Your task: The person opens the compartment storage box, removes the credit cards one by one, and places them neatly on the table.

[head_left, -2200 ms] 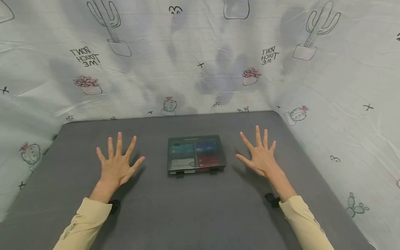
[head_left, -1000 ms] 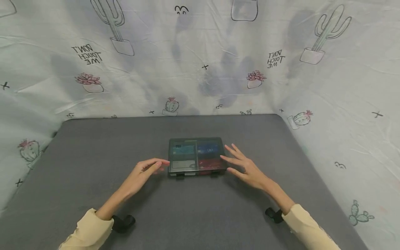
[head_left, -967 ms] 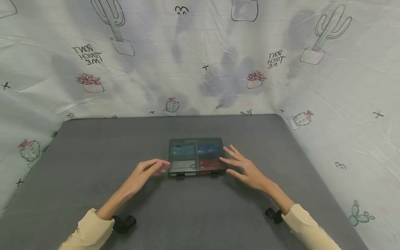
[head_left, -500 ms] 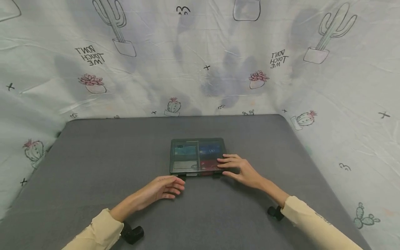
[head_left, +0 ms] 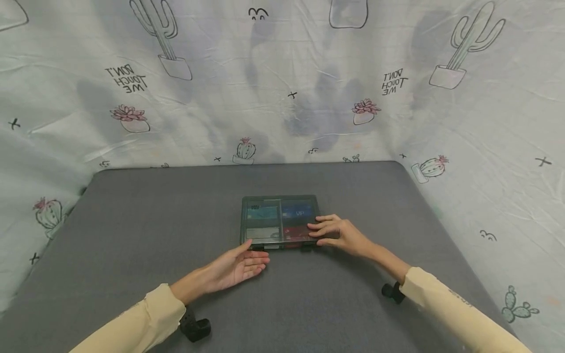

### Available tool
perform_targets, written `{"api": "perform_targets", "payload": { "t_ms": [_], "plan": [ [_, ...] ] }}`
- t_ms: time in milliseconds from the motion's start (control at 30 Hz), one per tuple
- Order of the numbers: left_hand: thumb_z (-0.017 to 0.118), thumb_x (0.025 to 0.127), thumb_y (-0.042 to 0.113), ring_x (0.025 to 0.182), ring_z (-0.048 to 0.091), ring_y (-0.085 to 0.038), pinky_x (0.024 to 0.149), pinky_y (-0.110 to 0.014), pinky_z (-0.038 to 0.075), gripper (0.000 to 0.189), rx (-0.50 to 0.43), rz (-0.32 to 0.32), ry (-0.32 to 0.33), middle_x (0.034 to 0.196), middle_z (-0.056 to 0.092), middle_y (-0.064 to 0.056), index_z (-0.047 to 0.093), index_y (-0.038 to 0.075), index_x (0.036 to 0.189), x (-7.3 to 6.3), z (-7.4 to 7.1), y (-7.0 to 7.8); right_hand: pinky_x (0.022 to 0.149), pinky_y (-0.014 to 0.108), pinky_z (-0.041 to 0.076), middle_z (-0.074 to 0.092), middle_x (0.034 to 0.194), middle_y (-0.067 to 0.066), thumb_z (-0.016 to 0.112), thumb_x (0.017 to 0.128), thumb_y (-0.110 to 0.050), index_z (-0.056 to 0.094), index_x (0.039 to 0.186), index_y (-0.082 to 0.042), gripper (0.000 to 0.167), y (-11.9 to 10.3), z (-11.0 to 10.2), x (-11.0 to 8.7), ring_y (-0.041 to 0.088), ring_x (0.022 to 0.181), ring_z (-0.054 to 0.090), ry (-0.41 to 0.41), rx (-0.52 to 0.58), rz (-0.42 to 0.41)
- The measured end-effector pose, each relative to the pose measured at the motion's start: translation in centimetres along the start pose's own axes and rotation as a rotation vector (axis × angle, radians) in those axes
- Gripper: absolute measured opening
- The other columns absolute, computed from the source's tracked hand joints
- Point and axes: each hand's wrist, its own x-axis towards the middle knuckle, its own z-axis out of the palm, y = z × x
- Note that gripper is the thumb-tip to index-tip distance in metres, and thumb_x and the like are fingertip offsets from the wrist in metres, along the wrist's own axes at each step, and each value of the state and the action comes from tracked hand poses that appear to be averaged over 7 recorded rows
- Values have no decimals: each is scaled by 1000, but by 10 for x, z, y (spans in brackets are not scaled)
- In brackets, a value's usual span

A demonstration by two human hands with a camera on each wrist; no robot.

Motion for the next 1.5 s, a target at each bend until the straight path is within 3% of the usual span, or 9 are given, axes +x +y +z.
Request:
{"api": "perform_targets", "payload": {
  "t_ms": [100, 267, 567, 700, 933, 1133, 1300, 1500],
  "plan": [
    [20, 105, 45, 119, 49, -17, 101, -26, 40, 72, -69, 21, 35, 147, 25, -28, 12, -14, 144, 8, 6, -3, 99, 47, 41, 62, 126, 5, 74, 81, -16, 72, 111, -7, 31, -2, -4, 3, 32, 126, 45, -29, 20, 43],
    [23, 105, 42, 114, 52, -15, 97, -24, 43, 61, -163, 56, 107, 135, 37, -20, 21, -10, 138, 17, 11, -7, 97, 43, 44, 61, 128, 2, 74, 82, -20, 73, 112, -12, 31, -5, -9, 8, 28, 130, 40, -98, 43, 108],
    [25, 107, 32, 119, 49, -19, 105, -28, 37, 55, -200, 88, 13, 131, 39, -18, 16, -12, 138, 15, 4, -11, 98, 48, 41, 61, 127, 3, 74, 81, -18, 73, 112, -12, 31, -6, -10, 11, 29, 131, 40, -134, 47, 144],
    [23, 108, 26, 114, 53, -18, 105, -29, 37, 49, -199, 104, 8, 125, 44, -16, 17, -12, 137, 16, 5, -12, 101, 50, 39, 62, 126, 3, 74, 81, -17, 73, 111, -12, 31, -6, -11, 11, 30, 131, 40, -142, 51, 152],
    [23, 103, 17, 104, 57, -19, 95, -29, 46, 28, -126, 149, 121, 109, 55, -13, 34, -6, 116, 18, 15, -17, 101, 51, 38, 62, 125, 3, 74, 81, -17, 73, 112, -11, 31, -5, -12, 10, 31, 130, 40, -156, 61, 149],
    [25, 99, 13, 92, 59, -16, 83, -25, 49, 22, -119, 148, 230, 96, 58, -10, 38, -3, 107, 21, 25, -15, 99, 50, 40, 62, 126, 3, 74, 81, -17, 73, 112, -12, 31, -4, -13, 8, 30, 130, 40, -156, 48, 147],
    [24, 98, 11, 93, 58, -16, 85, -24, 49, 26, -141, 120, 208, 98, 57, -10, 37, -6, 112, 20, 24, -12, 101, 50, 39, 61, 127, 4, 74, 81, -17, 72, 112, -10, 32, -4, -13, 8, 30, 130, 39, -156, 66, 152],
    [19, 101, 6, 102, 59, -16, 95, -27, 46, 42, -169, 46, 149, 114, 54, -16, 25, -16, 136, 13, 19, -12, 100, 51, 39, 62, 125, 5, 74, 81, -17, 72, 112, -10, 31, -3, -13, 6, 31, 131, 39, -138, 74, 152]
  ]
}}
